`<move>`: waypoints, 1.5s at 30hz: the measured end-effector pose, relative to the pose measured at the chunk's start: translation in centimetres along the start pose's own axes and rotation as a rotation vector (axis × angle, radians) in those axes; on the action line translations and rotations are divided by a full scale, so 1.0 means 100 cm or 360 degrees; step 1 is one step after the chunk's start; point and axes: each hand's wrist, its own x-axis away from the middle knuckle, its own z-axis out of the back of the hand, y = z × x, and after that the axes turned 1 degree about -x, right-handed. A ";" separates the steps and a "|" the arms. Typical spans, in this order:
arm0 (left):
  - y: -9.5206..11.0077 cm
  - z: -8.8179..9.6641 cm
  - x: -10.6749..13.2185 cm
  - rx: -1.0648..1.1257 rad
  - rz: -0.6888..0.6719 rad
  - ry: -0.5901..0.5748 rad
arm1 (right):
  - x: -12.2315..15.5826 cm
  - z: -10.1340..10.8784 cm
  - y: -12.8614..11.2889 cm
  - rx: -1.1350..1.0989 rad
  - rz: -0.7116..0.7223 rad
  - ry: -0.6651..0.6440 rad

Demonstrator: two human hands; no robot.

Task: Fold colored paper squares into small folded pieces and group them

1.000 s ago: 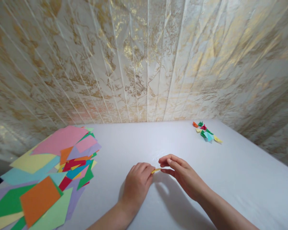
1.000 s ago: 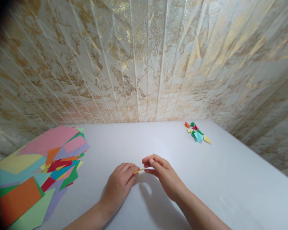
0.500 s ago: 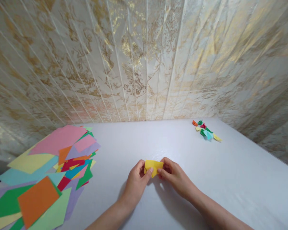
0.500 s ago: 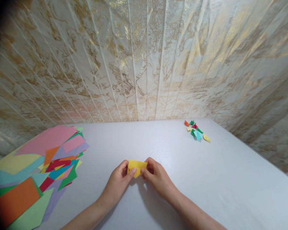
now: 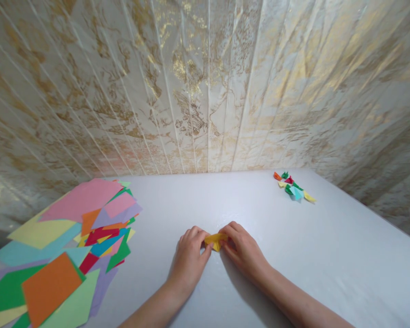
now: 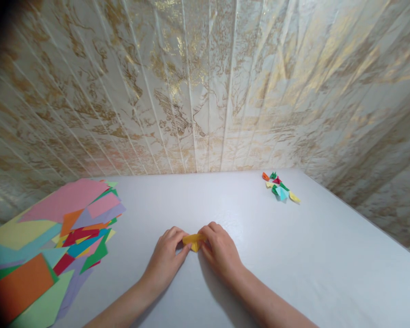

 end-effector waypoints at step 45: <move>0.006 -0.001 0.015 -0.0722 -0.0419 -0.0125 | 0.007 0.003 -0.002 0.0153 0.0114 -0.0040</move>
